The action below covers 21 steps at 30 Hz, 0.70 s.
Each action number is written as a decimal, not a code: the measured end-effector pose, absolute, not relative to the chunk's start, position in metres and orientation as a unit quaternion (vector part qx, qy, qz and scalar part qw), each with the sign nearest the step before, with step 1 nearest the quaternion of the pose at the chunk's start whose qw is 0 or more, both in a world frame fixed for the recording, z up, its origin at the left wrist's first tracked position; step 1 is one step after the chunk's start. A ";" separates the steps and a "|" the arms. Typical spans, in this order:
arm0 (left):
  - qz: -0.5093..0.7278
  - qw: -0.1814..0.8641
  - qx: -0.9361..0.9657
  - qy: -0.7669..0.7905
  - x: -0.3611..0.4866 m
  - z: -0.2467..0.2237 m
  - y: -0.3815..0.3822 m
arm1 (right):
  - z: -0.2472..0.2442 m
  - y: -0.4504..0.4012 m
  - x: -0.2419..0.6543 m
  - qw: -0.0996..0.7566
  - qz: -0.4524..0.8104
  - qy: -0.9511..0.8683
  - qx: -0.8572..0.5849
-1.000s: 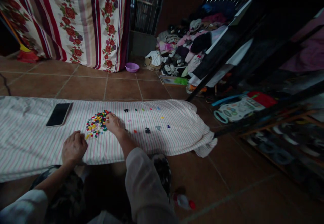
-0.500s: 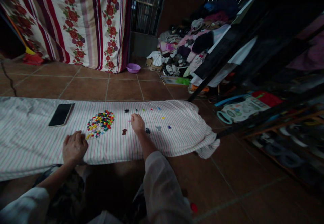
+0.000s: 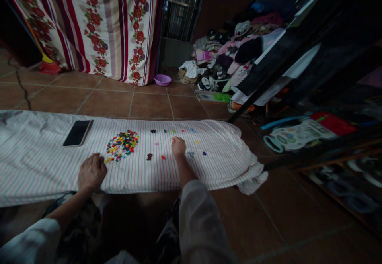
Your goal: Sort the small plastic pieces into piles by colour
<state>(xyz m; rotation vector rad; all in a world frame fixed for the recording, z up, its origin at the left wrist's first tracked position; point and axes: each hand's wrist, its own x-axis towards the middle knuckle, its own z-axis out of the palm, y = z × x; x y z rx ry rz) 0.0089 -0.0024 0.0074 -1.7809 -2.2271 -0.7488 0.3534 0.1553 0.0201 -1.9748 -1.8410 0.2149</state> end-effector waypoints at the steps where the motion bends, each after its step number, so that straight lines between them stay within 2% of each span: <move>1: -0.250 0.098 -0.601 -0.753 0.009 0.007 -0.002 | 0.020 0.156 0.354 0.205 0.079 -0.663 -0.716; 7: -0.257 0.112 -0.614 -0.738 0.007 0.005 -0.003 | 0.018 0.155 0.356 0.164 0.097 -0.669 -0.719; 21: -0.269 0.086 -0.602 -0.747 0.004 -0.003 0.000 | 0.015 0.153 0.360 0.153 0.057 -0.731 -0.663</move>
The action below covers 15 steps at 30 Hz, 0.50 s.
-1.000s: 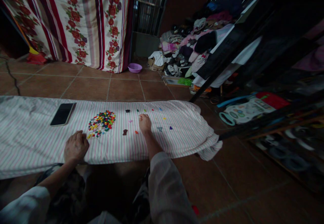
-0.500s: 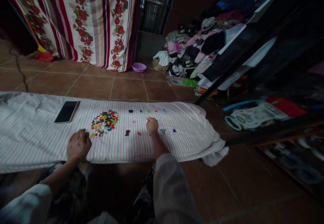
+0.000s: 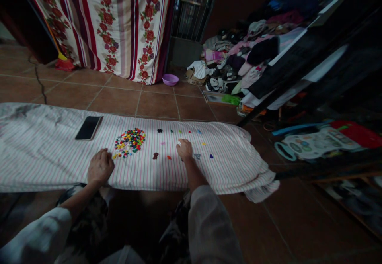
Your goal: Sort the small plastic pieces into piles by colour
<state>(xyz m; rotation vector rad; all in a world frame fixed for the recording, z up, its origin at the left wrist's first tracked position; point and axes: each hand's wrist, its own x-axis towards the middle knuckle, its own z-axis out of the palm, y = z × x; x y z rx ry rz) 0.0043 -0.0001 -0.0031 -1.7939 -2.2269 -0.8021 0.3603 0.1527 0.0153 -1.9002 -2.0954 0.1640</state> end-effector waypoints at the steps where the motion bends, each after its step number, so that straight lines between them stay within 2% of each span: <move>1: -0.272 0.083 -0.597 -0.750 0.005 -0.003 0.000 | 0.015 0.153 0.361 0.151 0.053 -0.734 -0.660; 10: -0.263 0.070 -0.590 -0.760 0.007 -0.001 0.001 | 0.008 0.159 0.367 0.164 0.042 -0.751 -0.638; 15: -0.261 0.069 -0.598 -0.754 0.006 -0.003 0.002 | 0.015 0.157 0.363 0.214 0.028 -0.738 -0.639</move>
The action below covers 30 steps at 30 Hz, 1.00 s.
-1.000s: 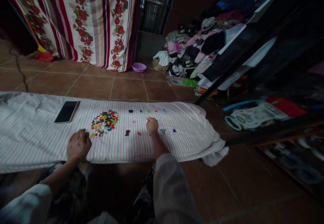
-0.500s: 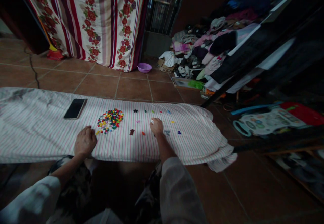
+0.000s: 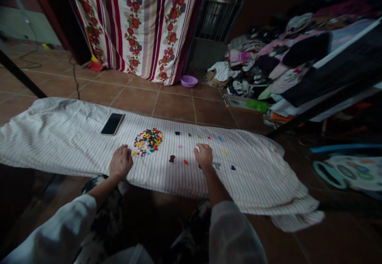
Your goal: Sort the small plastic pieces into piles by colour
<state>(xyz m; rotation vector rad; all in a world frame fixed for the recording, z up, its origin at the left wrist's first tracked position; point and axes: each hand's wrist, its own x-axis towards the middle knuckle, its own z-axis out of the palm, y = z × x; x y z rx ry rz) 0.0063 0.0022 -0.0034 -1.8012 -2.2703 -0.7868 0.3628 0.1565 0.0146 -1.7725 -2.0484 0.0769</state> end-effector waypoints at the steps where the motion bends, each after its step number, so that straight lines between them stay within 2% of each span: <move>1: -0.259 0.071 -0.600 -0.754 0.006 -0.004 0.002 | 0.017 0.156 0.358 0.231 0.022 -0.731 -0.641; 5: -0.247 0.068 -0.601 -0.757 0.007 -0.004 0.002 | 0.026 0.149 0.320 0.285 0.052 -0.746 -0.600; 9: -0.226 0.052 -0.596 -0.769 0.008 0.000 0.002 | 0.027 0.134 0.260 0.298 0.126 -0.794 -0.514; 17: -0.199 0.059 -0.572 -0.794 0.012 0.005 0.002 | 0.022 0.112 0.185 0.217 0.166 -0.858 -0.435; 24: -0.196 0.046 -0.570 -0.797 0.014 0.008 0.002 | 0.023 0.115 0.174 0.154 0.163 -0.870 -0.438; 30: -0.144 0.070 -0.570 -0.806 0.014 0.009 0.001 | 0.020 0.116 0.170 0.132 0.139 -0.879 -0.436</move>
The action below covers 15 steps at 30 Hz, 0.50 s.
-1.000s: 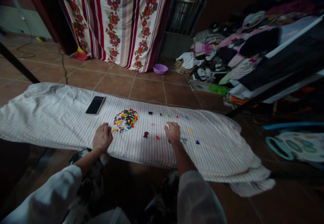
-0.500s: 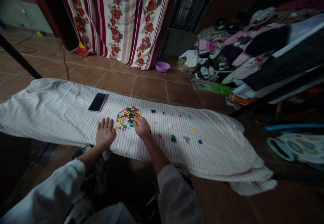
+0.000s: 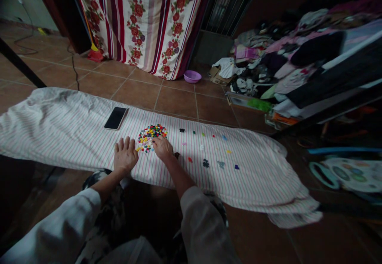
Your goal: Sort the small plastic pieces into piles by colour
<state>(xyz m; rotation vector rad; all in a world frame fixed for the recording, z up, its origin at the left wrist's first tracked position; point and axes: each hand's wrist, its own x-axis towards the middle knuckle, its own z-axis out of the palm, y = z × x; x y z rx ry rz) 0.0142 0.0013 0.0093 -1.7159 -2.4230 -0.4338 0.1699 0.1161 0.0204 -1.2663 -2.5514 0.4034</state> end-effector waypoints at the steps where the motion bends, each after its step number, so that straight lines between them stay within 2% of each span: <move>1: -0.140 0.071 -0.570 -0.806 0.014 0.010 0.001 | 0.020 0.116 0.169 0.129 0.134 -0.883 -0.432; 15: -0.137 0.067 -0.568 -0.809 0.018 0.014 -0.001 | 0.021 0.108 0.162 0.085 0.029 -0.915 -0.394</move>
